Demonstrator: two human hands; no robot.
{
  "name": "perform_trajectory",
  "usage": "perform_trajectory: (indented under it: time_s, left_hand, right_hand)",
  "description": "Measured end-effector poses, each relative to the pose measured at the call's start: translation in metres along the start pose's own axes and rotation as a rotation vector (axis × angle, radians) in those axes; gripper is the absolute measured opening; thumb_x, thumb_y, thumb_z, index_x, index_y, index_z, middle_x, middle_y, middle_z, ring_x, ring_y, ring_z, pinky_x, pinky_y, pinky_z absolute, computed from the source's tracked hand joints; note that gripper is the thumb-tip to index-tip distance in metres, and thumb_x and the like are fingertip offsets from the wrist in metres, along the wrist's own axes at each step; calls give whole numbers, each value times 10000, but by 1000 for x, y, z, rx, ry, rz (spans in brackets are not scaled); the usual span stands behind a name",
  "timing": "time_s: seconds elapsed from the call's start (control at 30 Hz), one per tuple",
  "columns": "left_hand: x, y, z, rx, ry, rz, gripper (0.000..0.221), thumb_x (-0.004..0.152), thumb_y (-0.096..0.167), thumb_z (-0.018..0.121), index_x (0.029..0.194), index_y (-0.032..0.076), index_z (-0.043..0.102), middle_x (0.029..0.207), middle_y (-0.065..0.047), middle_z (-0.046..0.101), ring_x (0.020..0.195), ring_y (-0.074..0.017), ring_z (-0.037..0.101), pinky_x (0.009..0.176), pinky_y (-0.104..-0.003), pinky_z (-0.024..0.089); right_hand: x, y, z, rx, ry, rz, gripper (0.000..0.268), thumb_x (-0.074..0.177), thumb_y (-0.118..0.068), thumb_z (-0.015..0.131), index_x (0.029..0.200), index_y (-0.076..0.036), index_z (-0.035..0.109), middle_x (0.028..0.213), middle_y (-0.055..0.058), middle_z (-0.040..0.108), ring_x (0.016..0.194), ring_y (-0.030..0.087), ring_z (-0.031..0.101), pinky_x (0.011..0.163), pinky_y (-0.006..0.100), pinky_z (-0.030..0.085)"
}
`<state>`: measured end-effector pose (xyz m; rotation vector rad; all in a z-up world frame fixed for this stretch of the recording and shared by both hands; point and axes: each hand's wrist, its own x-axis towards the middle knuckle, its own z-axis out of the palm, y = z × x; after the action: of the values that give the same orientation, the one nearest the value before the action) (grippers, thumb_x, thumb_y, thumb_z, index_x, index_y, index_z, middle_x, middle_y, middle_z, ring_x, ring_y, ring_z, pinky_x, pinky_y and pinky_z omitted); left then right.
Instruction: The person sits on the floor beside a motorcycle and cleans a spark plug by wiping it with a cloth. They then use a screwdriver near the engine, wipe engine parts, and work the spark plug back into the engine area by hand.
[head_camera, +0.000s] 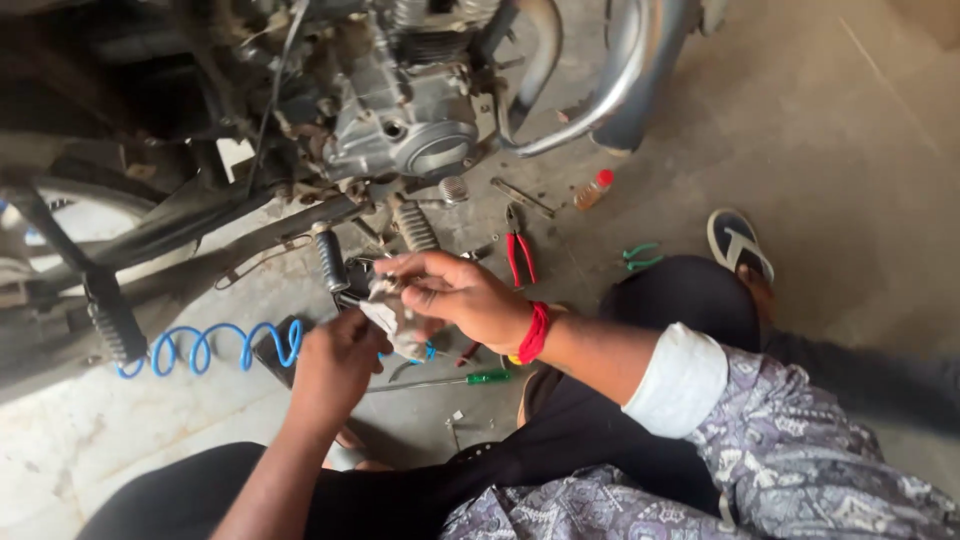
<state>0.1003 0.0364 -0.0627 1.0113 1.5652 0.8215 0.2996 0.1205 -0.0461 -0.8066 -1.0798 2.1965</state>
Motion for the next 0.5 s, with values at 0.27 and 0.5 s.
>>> perform_trajectory:
  time_s: [0.27,0.5]
  left_hand:
    - [-21,27,-6,794,-41,129,282,900,206,610,1162,116,663,876,-207,717,839,-452,681,735,-543,530]
    - [-20,15,-12,677,55,454,534,813,63,601,1347,58,598,1064,-205,664,943,-430,655,802,-496,527]
  right_hand:
    - [15,22,-18,-343,-156,-58,218,1077,-108,574,1242,31,603,1164,118,707,1076,132,683,896,276,578]
    - [17,11,-12,-224,-88,-22,230,1025,-153,570,1217,-26,567,1151,54,716,1006,123,689,864,288,592]
